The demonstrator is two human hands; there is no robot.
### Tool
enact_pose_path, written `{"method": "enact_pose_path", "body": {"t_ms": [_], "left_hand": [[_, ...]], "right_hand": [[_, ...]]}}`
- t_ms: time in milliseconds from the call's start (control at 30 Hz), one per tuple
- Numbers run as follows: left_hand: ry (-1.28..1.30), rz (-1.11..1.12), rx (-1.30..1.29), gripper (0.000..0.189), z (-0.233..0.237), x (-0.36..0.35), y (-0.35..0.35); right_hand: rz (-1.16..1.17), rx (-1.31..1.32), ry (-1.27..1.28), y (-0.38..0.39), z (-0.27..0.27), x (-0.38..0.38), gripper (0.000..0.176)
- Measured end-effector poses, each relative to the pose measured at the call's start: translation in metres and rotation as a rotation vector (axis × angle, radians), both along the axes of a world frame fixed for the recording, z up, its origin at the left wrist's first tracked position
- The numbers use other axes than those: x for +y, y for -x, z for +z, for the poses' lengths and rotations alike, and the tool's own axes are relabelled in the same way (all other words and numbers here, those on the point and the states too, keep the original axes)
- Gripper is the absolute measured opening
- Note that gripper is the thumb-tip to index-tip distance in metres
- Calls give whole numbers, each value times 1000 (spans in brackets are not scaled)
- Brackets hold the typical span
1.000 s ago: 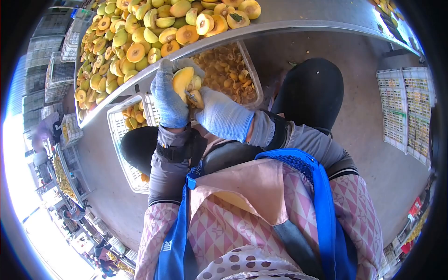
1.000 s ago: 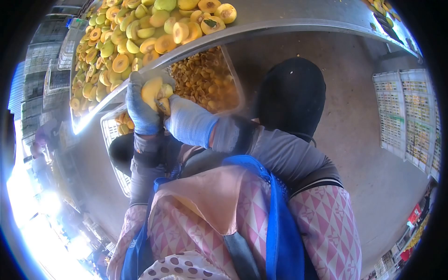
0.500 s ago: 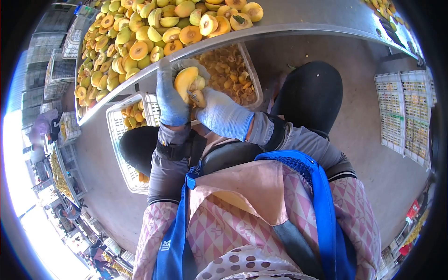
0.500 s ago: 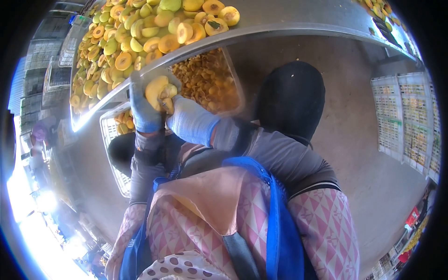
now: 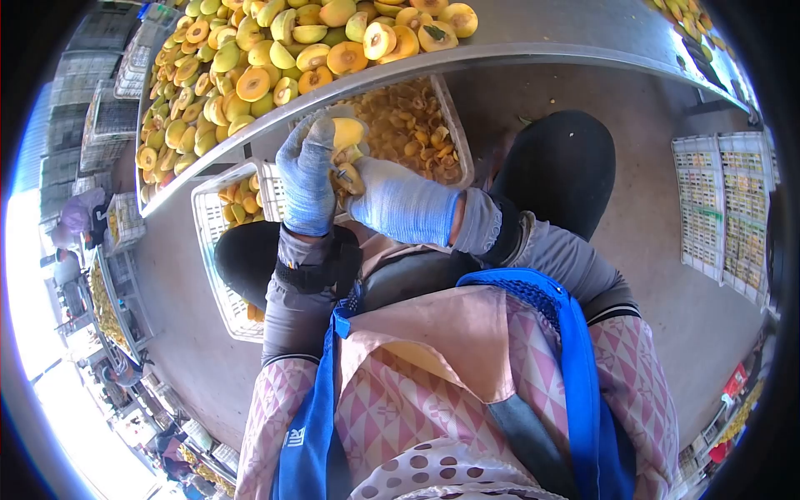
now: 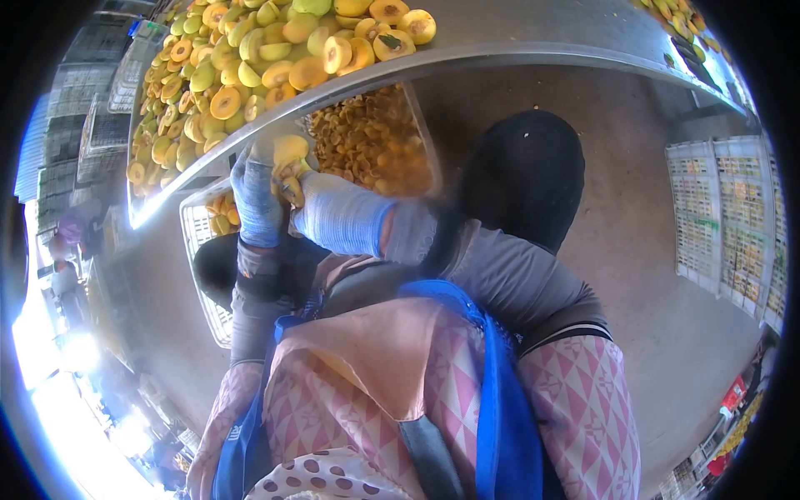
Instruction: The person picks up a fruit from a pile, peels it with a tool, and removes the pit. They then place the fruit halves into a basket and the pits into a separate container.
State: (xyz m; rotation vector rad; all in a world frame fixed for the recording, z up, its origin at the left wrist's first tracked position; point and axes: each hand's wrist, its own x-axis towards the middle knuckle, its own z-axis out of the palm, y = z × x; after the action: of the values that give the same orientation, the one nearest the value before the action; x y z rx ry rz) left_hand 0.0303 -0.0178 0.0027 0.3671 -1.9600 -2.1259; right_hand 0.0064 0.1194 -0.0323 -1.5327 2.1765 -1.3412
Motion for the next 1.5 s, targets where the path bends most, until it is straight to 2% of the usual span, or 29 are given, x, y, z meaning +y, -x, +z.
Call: {"method": "enact_pose_path", "body": {"t_ms": [67, 167, 267, 467, 667, 767, 867, 967, 1033, 1100, 1133, 1200, 1267, 1367, 1467, 1500], "left_hand": [[8, -38, 1, 46, 0, -1, 1], [-21, -47, 14, 47, 2, 0, -1], [-69, 17, 70, 48, 2, 5, -2], [-98, 36, 111, 50, 1, 5, -3], [-72, 52, 123, 43, -4, 6, 1], [2, 136, 128, 41, -5, 12, 2], [53, 170, 142, 41, -12, 10, 3], [5, 113, 123, 40, -11, 7, 4], [-113, 11, 107, 38, -4, 3, 4], [-123, -41, 87, 35, -6, -1, 6], [-128, -67, 78, 34, -7, -2, 8], [-23, 56, 35, 31, -19, 0, 13], [28, 159, 5, 27, -24, 5, 15], [6, 228, 61, 26, -28, 11, 18], [511, 291, 150, 24, -26, 14, 19], [394, 280, 133, 25, -26, 14, 19]], "right_hand": [[-27, -224, 29, -2, -3, -1, 18], [-18, -247, 84, 0, -2, 1, 19], [36, -983, -39, 4, 24, 4, 18], [227, -1781, 222, 5, 35, 15, 16], [68, -1284, 93, 0, 25, 7, 18], [-138, -825, 167, -10, 16, 1, 24], [-230, -641, 169, -14, 11, -2, 29], [-163, -750, 189, -9, 12, 0, 28], [122, -1403, 163, 9, 8, 11, 23], [216, -1660, 109, 14, 11, 13, 21], [154, -1592, 75, 12, 16, 11, 23], [10, -1319, 100, 7, 15, 5, 23], [-142, -912, 200, -4, -2, -4, 21], [-265, -513, 346, -7, -12, -9, 20], [-417, -303, -11, -7, -30, -11, 27], [-428, -303, -39, -7, -27, -9, 28]]}}
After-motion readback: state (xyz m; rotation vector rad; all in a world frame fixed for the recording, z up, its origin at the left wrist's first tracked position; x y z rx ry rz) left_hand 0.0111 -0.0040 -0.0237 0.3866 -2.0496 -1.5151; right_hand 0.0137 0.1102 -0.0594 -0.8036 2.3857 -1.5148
